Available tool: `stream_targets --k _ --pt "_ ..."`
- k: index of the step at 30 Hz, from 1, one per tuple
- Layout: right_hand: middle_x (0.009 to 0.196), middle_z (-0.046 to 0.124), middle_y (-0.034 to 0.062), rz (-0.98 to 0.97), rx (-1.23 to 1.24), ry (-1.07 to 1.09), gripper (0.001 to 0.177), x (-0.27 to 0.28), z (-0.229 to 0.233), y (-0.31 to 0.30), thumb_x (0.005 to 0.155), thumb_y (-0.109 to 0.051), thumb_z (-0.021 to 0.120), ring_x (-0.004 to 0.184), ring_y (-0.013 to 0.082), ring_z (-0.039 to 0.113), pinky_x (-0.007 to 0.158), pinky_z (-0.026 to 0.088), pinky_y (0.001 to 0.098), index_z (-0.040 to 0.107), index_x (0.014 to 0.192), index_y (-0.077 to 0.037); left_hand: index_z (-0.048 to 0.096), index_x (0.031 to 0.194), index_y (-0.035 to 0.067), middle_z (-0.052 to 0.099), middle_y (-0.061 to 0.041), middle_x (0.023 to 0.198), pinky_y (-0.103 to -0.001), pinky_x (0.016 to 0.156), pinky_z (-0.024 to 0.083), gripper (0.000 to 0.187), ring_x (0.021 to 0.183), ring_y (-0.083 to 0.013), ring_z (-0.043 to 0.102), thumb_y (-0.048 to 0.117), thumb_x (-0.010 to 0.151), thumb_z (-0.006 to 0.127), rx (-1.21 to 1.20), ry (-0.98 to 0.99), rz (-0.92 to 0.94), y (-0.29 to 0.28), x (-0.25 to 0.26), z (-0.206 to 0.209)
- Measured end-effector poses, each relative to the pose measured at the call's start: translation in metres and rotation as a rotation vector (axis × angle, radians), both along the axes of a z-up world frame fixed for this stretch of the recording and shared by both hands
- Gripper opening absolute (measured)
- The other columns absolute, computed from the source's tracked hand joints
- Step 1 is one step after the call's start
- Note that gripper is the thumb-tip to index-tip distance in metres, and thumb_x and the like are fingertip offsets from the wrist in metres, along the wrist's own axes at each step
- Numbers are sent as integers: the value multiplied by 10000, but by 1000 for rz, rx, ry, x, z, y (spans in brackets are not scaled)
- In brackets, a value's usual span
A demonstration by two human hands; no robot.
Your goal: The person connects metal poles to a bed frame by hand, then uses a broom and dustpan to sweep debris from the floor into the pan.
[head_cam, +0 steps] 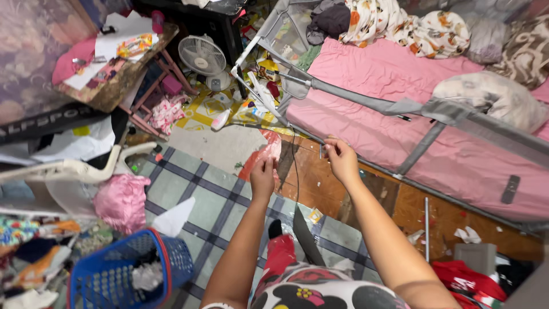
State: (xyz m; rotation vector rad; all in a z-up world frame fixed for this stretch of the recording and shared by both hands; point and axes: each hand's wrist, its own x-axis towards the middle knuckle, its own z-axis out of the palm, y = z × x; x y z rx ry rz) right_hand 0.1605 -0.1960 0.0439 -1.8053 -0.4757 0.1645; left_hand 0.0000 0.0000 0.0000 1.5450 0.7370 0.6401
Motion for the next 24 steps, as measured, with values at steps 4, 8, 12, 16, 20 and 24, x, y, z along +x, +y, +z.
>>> stream_targets --k 4,8,12,16,20,24 --pt "876 715 41 8 0 25 221 47 17 60 1017 -154 614 741 88 645 684 529 250 706 1172 -26 711 983 -2 750 -62 898 -275 773 573 244 829 -122 713 212 1018 598 -75 -209 -17 71 67 -3" --pt "861 685 36 -17 53 93 225 88 20 87 1023 -159 619 741 80 622 686 517 244 705 1187 -32 715 975 -10 741 -69 876 -287 766 543 259 812 -128 673 211 1036 595 -6 -102 -17 121 116 1" --pt "936 713 6 -43 94 211 229 139 10 107 1009 -154 597 754 74 643 687 544 241 686 1191 -46 705 993 1 752 -55 911 -281 795 546 236 849 -119 694 202 1013 583 -28 -172 -49 158 171 -4" --pt "932 721 64 -67 -32 39 201 204 5 124 1037 -146 618 763 123 650 695 541 273 706 1160 -13 729 982 6 745 -63 869 -285 756 533 257 804 -125 662 230 1018 609 86 -51 -9 182 220 -12" --pt "989 727 50 -41 148 109 217 294 23 172 1023 -129 585 795 115 683 698 560 271 677 1184 -17 732 1003 27 741 -43 873 -288 738 527 246 799 -126 660 241 1011 610 100 -20 30 224 282 5" --pt "986 729 66 3 139 107 206 354 18 213 1037 -121 582 781 122 690 679 546 274 672 1185 -9 743 1032 42 743 -41 861 -289 744 523 264 787 -126 653 259 1025 592 116 39 55 265 319 2"
